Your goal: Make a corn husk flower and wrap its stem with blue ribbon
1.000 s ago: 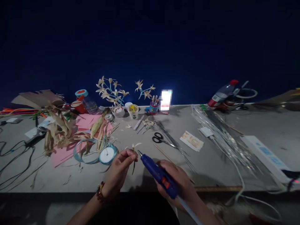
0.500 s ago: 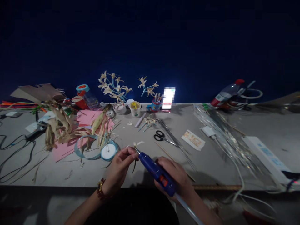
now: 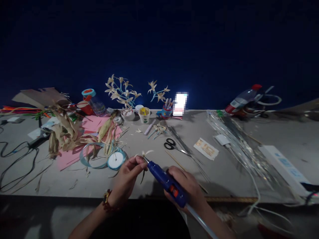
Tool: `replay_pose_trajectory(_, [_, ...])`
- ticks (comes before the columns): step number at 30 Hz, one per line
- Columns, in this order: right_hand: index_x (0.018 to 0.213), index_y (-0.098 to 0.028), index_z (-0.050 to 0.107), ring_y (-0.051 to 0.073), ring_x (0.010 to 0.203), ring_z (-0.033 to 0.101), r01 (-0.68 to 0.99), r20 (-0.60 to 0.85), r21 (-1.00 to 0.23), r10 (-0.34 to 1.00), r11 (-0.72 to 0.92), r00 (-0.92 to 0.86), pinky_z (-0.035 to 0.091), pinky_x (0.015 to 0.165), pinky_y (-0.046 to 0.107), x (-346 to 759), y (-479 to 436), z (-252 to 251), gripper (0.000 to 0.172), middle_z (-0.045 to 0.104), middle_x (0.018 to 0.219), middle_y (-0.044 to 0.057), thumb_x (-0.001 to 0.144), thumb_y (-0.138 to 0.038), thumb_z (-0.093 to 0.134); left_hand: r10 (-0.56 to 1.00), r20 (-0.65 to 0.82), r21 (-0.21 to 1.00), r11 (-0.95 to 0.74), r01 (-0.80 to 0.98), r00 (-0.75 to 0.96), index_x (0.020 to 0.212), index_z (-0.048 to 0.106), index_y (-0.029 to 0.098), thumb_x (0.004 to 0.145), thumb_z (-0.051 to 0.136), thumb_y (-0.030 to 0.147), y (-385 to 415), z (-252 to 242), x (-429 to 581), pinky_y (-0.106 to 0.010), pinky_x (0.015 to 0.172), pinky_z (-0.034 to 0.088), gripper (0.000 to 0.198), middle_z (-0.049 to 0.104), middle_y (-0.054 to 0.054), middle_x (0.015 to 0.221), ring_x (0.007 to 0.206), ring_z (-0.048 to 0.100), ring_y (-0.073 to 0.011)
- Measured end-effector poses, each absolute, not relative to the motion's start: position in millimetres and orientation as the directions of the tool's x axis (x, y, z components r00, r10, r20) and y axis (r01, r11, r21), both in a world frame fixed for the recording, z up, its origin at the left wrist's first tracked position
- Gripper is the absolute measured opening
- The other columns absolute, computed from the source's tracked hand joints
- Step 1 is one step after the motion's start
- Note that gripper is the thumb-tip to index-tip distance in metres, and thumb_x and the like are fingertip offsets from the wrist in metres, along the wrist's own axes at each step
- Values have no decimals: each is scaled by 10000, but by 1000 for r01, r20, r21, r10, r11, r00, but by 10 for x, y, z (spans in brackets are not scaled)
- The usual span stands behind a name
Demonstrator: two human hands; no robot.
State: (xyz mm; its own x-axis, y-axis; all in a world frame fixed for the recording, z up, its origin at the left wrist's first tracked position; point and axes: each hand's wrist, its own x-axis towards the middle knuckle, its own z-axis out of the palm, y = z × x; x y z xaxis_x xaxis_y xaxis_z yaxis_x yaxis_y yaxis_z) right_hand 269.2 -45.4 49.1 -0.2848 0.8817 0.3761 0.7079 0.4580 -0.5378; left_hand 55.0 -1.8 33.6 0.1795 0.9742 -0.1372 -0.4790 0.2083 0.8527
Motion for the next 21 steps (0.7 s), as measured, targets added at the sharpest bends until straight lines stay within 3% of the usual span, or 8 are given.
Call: replay_pose_trajectory(21, [928, -216, 585, 220, 716, 692, 733, 381, -513, 883, 447, -273, 537, 654, 308, 2695, -486, 489, 307, 718, 844, 80, 951, -500, 471, 974, -147, 856, 213, -471, 173, 756, 658, 170, 778, 792, 237, -23, 337, 557, -247, 737, 440, 152, 623, 3, 740, 721, 557, -126])
